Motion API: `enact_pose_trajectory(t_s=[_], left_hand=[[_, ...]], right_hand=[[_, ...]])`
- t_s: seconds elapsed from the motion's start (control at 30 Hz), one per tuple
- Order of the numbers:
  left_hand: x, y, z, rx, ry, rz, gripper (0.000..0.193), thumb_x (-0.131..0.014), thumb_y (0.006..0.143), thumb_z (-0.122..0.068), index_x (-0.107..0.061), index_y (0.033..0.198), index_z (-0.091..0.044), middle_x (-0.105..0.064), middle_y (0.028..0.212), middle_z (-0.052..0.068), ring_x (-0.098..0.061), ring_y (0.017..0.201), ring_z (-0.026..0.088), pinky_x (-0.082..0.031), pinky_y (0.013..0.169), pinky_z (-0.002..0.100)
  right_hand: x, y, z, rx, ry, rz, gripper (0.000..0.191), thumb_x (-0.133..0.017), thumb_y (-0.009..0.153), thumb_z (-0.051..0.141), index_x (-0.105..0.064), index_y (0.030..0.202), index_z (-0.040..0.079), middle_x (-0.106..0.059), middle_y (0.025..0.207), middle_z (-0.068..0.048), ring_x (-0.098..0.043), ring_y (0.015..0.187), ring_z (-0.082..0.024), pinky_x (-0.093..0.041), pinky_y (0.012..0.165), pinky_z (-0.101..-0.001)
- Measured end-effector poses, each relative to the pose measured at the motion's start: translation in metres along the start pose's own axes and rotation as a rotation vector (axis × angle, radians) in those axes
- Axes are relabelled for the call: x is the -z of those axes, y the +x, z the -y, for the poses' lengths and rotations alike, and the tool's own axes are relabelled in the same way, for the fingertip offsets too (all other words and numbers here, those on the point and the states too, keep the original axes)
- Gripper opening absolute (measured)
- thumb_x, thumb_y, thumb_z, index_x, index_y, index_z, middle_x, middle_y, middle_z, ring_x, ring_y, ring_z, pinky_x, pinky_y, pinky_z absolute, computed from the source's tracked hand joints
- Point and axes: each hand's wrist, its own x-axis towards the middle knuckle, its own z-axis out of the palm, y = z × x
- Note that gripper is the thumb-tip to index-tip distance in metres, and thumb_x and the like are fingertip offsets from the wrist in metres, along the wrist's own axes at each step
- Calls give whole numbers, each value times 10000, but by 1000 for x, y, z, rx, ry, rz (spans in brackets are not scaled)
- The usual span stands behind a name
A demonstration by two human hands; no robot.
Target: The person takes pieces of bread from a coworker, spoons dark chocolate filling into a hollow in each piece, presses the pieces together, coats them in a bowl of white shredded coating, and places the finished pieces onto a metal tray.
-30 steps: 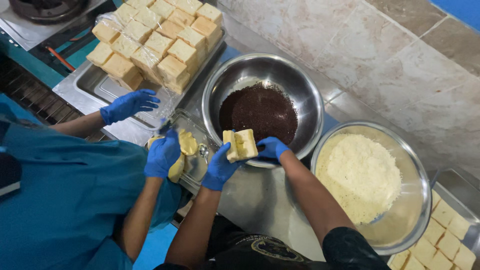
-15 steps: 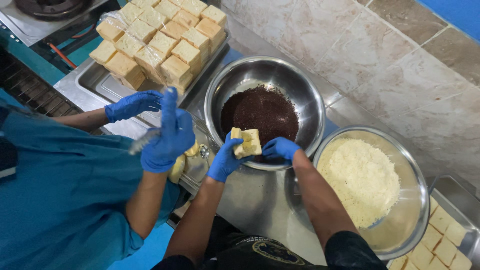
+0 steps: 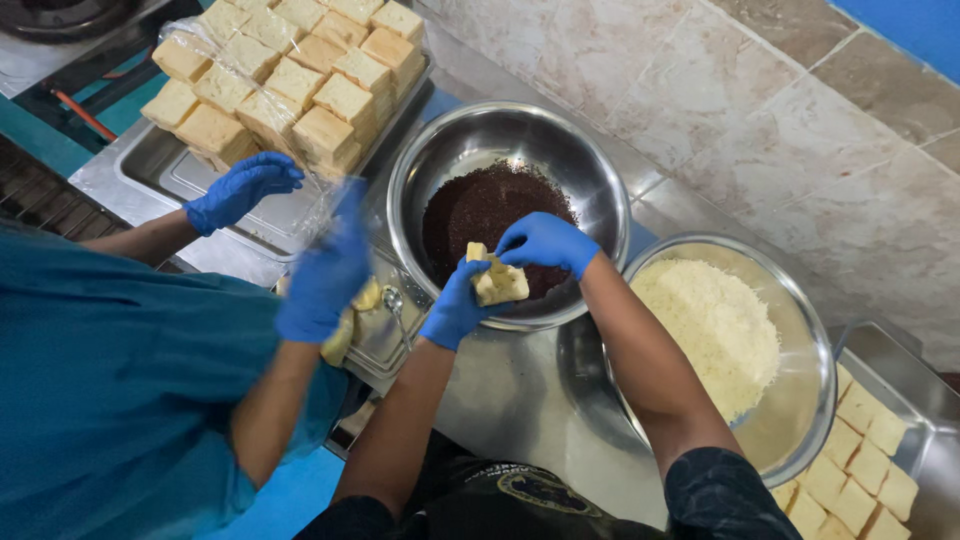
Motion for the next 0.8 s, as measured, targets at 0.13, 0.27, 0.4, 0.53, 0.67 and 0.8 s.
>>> enact_pose_trajectory(t_s=[0.13,0.27,0.4,0.53,0.67,0.8], left_hand=[[-9,-3,-2,21,15,-44,651,-636,841,-298,-416,1432,-139,-577,1284,179,-644,1154,358,-601,889,585],[-17,-11,-8,3,49,-74,628,-626,868,-288,-392,1429,-132,-571,1283,190,-642,1164,378,-612,885,606],[-20,-14,-11,-35,91,-14,647,-624,869,-309,-392,1449,-142,-580,1297,178,-646,1155,375,-612,849,592],[-20,-7,-9,-18,114,-94,638,-615,858,-318,-382,1439,-193,-575,1307,160,-649,1158,362,-601,840,590],[-15,-1,-8,53,45,-89,591,-614,877,-338,-432,1417,-180,-581,1297,151,-640,1159,356,-587,854,575],[-11,-1,-10,9,57,-8,592,-587,899,-366,-532,1406,-65,-637,1271,178,-663,1149,341,-601,854,523]], right_hand=[[-8,7,-4,63,-120,-36,262,-771,793,253,-812,1016,121,-788,970,-102,-760,889,-226,-580,844,-340],[-5,5,-13,66,-198,-97,260,-782,784,251,-818,1003,116,-787,980,-103,-749,898,-246,-571,844,-353],[-3,-2,-13,15,-159,-84,270,-778,776,248,-815,1011,123,-788,961,-96,-763,870,-232,-584,824,-347],[-11,-2,-5,37,-148,-53,273,-769,778,236,-828,1025,135,-788,959,-98,-761,855,-235,-581,812,-351],[-11,-4,0,16,-116,-65,264,-763,793,205,-813,1035,113,-790,952,-107,-767,833,-218,-589,796,-337],[-3,-13,2,8,-50,-59,261,-747,809,186,-791,1050,96,-790,944,-109,-782,803,-189,-597,776,-318]])
